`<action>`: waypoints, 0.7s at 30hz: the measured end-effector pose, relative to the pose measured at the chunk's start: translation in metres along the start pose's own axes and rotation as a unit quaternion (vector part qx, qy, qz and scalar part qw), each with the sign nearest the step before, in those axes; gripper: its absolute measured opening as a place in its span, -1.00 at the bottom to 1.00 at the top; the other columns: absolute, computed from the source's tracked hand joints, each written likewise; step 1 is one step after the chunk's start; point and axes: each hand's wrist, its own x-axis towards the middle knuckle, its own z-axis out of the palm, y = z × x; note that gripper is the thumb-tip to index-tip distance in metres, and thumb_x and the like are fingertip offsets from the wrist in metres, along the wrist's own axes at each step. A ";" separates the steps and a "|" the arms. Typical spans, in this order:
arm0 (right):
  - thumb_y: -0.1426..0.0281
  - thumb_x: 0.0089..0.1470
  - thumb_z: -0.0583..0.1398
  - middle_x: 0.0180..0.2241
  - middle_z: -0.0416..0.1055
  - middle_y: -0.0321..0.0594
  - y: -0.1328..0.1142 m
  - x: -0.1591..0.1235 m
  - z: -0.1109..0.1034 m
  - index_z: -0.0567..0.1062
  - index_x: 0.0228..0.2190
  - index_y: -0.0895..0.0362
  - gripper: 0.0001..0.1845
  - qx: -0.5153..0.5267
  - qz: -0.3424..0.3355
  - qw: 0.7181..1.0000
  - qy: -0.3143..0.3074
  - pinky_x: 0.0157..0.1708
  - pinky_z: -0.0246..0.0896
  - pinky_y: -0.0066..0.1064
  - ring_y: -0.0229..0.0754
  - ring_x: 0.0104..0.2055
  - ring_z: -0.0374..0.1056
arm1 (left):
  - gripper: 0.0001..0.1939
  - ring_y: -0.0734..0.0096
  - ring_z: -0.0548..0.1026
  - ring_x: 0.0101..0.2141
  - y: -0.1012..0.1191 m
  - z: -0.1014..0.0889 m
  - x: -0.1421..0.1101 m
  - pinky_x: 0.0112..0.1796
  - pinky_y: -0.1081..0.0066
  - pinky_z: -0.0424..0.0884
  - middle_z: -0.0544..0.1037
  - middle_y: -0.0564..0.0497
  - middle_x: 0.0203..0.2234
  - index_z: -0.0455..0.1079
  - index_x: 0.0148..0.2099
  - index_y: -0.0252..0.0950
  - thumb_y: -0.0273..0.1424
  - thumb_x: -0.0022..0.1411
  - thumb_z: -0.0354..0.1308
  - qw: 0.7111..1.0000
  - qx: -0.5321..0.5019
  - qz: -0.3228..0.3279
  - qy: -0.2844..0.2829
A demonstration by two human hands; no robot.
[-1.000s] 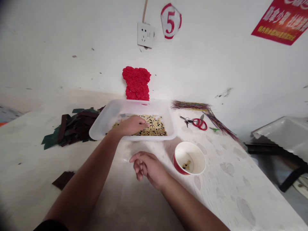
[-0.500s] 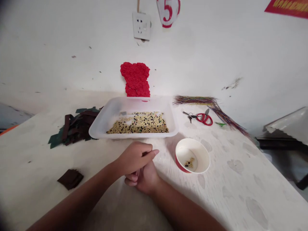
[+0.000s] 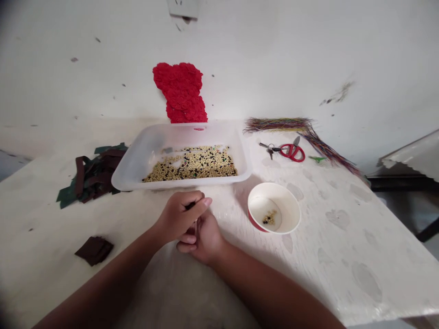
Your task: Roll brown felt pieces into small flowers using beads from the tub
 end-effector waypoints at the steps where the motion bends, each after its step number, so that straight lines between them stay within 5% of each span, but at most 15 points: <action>1: 0.15 0.14 0.04 -0.73 0.10 -0.43 -0.001 0.000 0.000 0.16 -0.59 0.10 -0.61 0.004 0.005 1.000 0.000 -0.78 -0.34 -0.60 -0.43 -0.76 -0.18 | -0.56 0.59 0.12 -0.62 0.001 -0.001 0.000 -0.58 0.51 0.09 0.08 0.17 -0.70 0.01 -0.58 -0.28 -0.22 0.25 0.03 1.000 -0.021 -0.011 -0.001; 6: 0.40 -0.07 0.02 -0.71 0.10 -0.42 -0.004 0.001 0.003 0.14 -0.64 0.11 -0.82 0.017 0.010 1.000 0.001 -0.80 -0.37 -0.60 -0.44 -0.77 -0.18 | -0.60 0.60 0.20 -0.70 0.008 -0.007 -0.001 -0.70 0.56 0.13 0.24 0.15 -0.72 0.13 -0.58 -0.28 -0.26 0.28 -0.01 0.992 -0.110 -0.061 -0.028; 16: 0.52 -0.27 0.06 -0.69 0.14 -0.41 -0.003 0.003 -0.002 0.23 -0.67 0.15 -0.94 0.010 -0.003 0.998 -0.066 -0.81 -0.31 -0.63 -0.44 -0.74 -0.20 | -0.62 0.63 0.24 -0.64 0.008 -0.013 -0.005 -0.64 0.60 0.19 0.33 0.12 -0.67 0.23 -0.56 -0.34 -0.34 0.32 0.02 0.979 -0.194 0.010 -0.068; 21: 0.52 -0.30 0.08 -0.72 0.06 -0.43 -0.003 0.002 -0.002 0.23 -0.71 0.17 -0.90 -0.010 -0.010 0.999 -0.044 -0.80 -0.32 -0.63 -0.45 -0.75 -0.20 | -0.66 0.63 0.28 -0.63 0.009 -0.015 -0.008 -0.58 0.57 0.25 0.36 0.12 -0.66 0.25 -0.54 -0.34 -0.38 0.30 0.05 0.974 -0.213 0.016 -0.075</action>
